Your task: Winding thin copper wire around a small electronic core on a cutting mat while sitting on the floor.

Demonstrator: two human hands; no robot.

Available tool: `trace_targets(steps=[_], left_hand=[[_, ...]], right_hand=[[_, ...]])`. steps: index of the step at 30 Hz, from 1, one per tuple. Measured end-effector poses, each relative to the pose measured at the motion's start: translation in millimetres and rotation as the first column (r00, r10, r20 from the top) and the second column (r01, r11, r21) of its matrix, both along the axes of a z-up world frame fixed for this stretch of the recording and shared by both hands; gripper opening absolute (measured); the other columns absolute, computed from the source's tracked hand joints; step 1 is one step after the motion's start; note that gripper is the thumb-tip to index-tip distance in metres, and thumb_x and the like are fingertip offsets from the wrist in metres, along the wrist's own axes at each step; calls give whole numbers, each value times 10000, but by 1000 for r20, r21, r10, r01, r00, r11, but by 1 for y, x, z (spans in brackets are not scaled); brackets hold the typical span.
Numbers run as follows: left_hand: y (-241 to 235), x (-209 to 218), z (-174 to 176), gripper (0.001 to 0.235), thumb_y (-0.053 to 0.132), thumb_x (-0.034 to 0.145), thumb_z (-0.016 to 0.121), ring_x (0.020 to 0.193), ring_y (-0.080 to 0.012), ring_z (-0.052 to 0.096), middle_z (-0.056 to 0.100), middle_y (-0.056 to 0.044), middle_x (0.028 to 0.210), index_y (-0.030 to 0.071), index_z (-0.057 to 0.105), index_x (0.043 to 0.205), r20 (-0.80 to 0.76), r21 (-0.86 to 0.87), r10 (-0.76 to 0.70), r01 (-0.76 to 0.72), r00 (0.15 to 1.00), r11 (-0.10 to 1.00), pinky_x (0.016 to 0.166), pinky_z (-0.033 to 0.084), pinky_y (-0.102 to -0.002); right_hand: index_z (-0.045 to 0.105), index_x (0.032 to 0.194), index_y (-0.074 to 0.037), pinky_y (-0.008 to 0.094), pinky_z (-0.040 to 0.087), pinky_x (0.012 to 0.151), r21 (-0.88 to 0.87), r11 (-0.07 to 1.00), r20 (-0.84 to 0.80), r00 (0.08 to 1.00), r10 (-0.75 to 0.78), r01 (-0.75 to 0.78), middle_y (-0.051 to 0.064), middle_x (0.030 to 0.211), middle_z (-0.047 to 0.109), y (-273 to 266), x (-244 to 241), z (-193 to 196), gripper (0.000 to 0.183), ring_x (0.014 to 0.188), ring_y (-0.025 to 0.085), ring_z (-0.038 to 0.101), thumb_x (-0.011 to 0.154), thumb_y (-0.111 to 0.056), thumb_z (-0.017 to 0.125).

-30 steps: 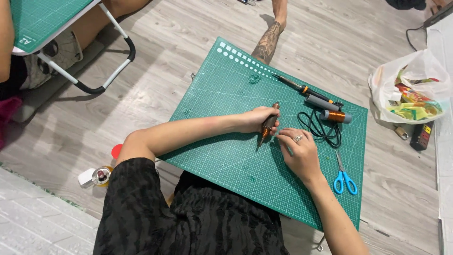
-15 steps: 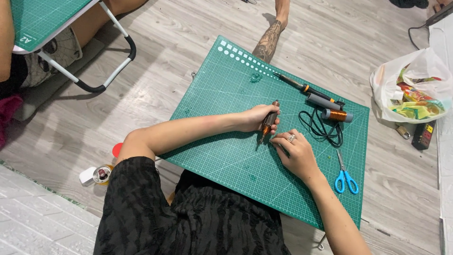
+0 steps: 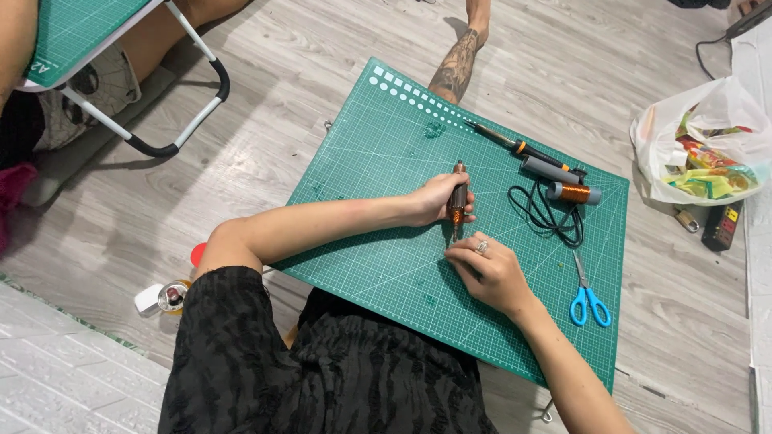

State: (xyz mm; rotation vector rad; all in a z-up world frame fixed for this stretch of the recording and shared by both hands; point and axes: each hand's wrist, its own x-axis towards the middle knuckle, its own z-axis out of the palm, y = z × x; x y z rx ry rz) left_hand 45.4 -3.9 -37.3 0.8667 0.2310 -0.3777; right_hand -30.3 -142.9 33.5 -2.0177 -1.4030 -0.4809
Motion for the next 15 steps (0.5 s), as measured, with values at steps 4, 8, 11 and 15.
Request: trace_targets(steps=[4,8,11,15], left_hand=[[0,-1,-2,279,252,860,400,606,-193,572,516,-113,732,15,359,1003,16,23,-4,4,1000,1000,576,551,-412],[1,-3,2,247,250,862,401,580,-178,541,494,-114,712,31,375,972,15,-8,-26,26,1000,1000,494,531,-339],[3,-9,14,222,243,865,388,562,-157,518,474,-102,701,37,379,948,15,-7,-76,76,997,997,455,505,-297],[5,-8,16,205,241,863,377,556,-153,506,466,-97,696,44,396,914,7,-8,-123,123,992,992,442,487,-275]], right_hand=[[606,728,-92,295,460,490,49,997,-124,990,71,-65,18,696,609,-11,7,-11,35,563,192,545,701,-87,627],[624,720,-112,244,383,431,38,991,-21,992,-124,125,-8,497,464,-23,14,-12,8,446,145,424,721,-113,632],[628,747,-126,236,381,428,-10,969,137,961,-242,246,-15,485,447,-27,14,6,40,439,134,419,743,-89,615],[592,714,-151,241,393,442,-123,930,332,898,-290,346,-11,489,404,-31,19,13,87,487,146,429,768,-86,573]])
